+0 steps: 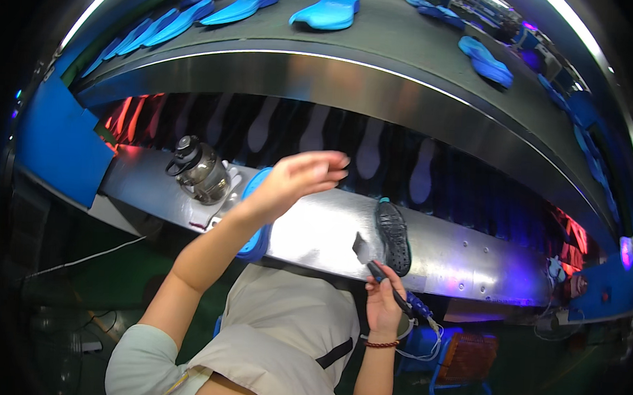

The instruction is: The person takes shoe soles from an overhead conveyor belt and applies adhesive to them using a brush applicator.

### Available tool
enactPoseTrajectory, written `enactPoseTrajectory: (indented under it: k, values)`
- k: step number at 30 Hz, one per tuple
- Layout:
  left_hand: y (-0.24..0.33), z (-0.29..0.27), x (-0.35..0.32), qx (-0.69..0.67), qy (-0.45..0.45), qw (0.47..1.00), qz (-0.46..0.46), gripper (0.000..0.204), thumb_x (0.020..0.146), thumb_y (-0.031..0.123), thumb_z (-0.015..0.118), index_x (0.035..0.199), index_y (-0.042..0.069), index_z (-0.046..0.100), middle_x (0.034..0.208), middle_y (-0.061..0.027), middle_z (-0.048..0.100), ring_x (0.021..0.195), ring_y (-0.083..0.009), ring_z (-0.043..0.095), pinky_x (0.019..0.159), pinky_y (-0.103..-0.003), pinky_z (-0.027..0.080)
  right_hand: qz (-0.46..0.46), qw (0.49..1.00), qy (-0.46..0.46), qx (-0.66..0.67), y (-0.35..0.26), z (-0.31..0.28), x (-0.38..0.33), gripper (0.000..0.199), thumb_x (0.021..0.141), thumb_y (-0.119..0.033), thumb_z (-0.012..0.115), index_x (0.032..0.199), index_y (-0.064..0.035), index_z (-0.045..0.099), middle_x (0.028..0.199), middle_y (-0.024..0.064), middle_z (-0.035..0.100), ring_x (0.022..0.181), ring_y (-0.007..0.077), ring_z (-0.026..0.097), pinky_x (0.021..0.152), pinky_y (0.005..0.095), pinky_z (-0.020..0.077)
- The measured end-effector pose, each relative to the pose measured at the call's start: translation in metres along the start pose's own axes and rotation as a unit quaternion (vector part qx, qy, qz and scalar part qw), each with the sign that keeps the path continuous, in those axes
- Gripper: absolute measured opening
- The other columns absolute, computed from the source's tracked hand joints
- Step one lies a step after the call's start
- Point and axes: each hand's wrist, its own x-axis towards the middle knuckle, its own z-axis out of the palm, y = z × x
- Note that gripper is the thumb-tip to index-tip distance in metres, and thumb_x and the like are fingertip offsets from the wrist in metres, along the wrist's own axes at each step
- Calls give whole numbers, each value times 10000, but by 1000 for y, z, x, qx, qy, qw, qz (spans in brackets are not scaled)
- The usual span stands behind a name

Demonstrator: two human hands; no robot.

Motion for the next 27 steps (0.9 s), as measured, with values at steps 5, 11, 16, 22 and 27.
enactPoseTrajectory:
  k: [5, 11, 16, 22, 27]
  values:
    - [-121, -85, -106, 472, 390, 791, -7, 422, 738, 174, 608, 1120, 25, 506, 1229, -192, 398, 1156, -343, 353, 974, -396, 280, 27, 998, 32, -36, -2, -18, -1, 287, 782, 32, 552, 1067, 19, 517, 1093, 161, 541, 811, 171, 572, 722, 231, 476]
    - [-168, -137, -168, 69, 496, 828, -254, 621, 706, 207, 639, 1198, -68, 381, 1065, -146, 485, 904, -247, 497, 817, -337, 407, 69, 996, 46, -41, 14, -4, 9, 245, 793, 6, 550, 1037, -2, 528, 1056, 142, 564, 814, 146, 566, 709, 231, 461]
    - [-125, -133, -160, 183, 398, 873, -215, 343, 729, 93, 575, 1003, -109, 530, 804, -100, 604, 709, -152, 572, 673, -267, 452, 57, 995, 43, -74, 16, 9, 13, 237, 792, -19, 555, 1026, 3, 531, 1033, 139, 575, 893, 168, 556, 786, 265, 436]
    - [-65, -98, -168, -148, 283, 931, -174, 412, 750, 96, 608, 1093, -70, 450, 944, -99, 587, 801, -139, 596, 736, -273, 489, 29, 999, 18, -30, -4, -10, 4, 251, 783, -6, 537, 1029, 44, 539, 1029, 176, 578, 969, 232, 555, 862, 314, 427]
    - [-82, -59, -163, -496, -13, 863, -92, 928, 685, 626, 539, 1317, 11, 247, 1242, -243, 403, 1129, -328, 441, 957, -463, 339, 18, 996, -83, 12, -6, 8, 4, 272, 748, 6, 526, 1013, 62, 540, 1037, 217, 565, 1003, 277, 541, 938, 347, 388]
